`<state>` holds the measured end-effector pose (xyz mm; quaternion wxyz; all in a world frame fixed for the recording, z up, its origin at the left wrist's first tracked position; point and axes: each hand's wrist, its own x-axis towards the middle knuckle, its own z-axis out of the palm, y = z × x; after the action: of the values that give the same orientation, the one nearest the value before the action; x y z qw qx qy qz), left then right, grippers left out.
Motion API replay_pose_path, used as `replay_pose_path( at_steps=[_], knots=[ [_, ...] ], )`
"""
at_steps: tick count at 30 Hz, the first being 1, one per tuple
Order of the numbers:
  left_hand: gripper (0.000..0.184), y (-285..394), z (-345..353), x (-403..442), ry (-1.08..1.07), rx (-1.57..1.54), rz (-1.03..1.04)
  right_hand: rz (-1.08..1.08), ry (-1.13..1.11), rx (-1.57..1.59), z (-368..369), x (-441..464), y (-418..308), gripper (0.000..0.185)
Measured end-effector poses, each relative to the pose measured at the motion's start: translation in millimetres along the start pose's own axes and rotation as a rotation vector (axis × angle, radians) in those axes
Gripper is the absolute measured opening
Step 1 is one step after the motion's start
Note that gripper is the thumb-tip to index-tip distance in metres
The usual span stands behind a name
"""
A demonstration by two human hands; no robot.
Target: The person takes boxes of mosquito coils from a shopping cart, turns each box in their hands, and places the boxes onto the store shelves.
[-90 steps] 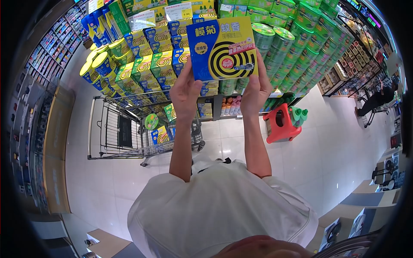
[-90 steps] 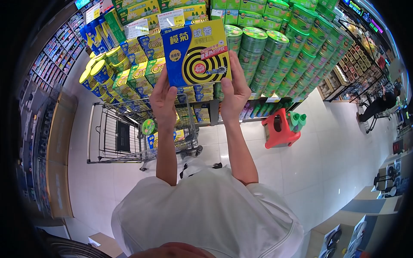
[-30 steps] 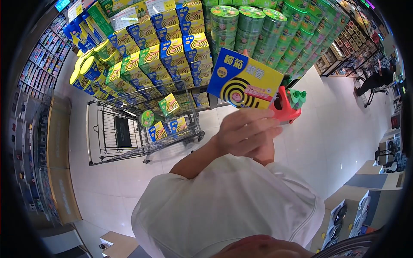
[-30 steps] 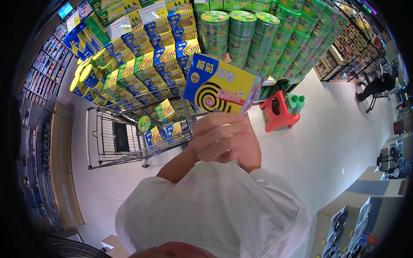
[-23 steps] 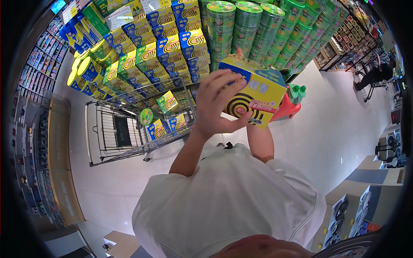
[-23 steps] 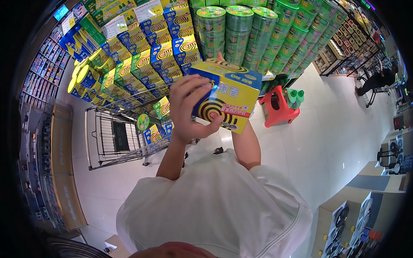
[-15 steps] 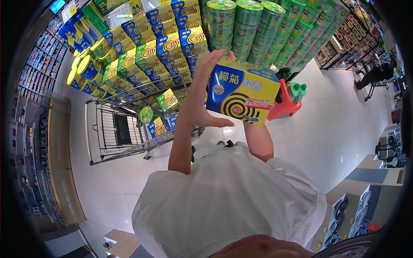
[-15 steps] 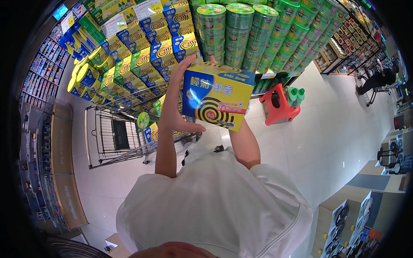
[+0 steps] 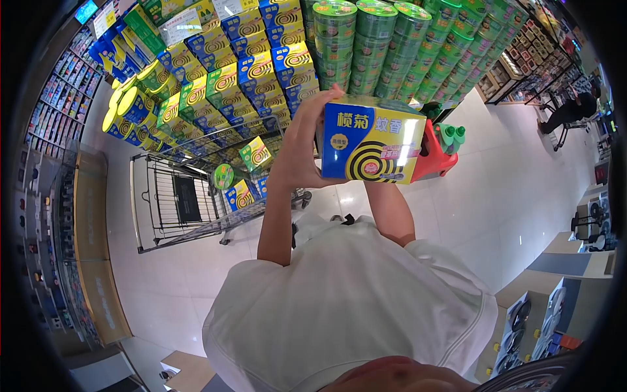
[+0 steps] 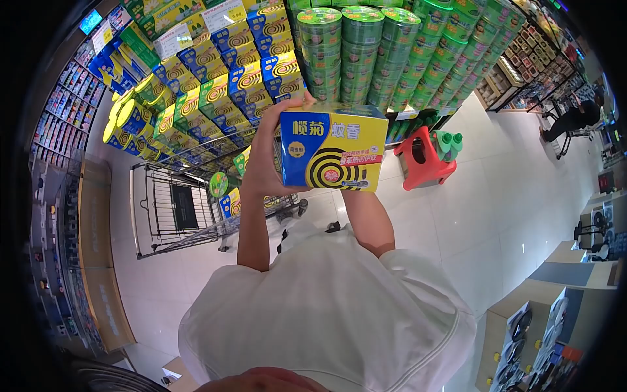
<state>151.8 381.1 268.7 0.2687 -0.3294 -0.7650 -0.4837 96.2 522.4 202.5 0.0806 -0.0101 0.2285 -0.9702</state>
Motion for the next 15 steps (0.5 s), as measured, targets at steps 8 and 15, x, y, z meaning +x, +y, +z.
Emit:
replay_pose_path(
  at_steps=[8,15],
  knots=[
    [0.102,4.3,-0.8,-9.3,0.130,0.152,0.171,-0.021,0.042,-0.062,-11.1,9.1,-9.5,0.050],
    [0.093,0.7,-15.7,-15.7,0.215,0.274,0.158,0.000,0.060,-0.121,-26.0,29.9,-31.0,0.049]
  ],
)
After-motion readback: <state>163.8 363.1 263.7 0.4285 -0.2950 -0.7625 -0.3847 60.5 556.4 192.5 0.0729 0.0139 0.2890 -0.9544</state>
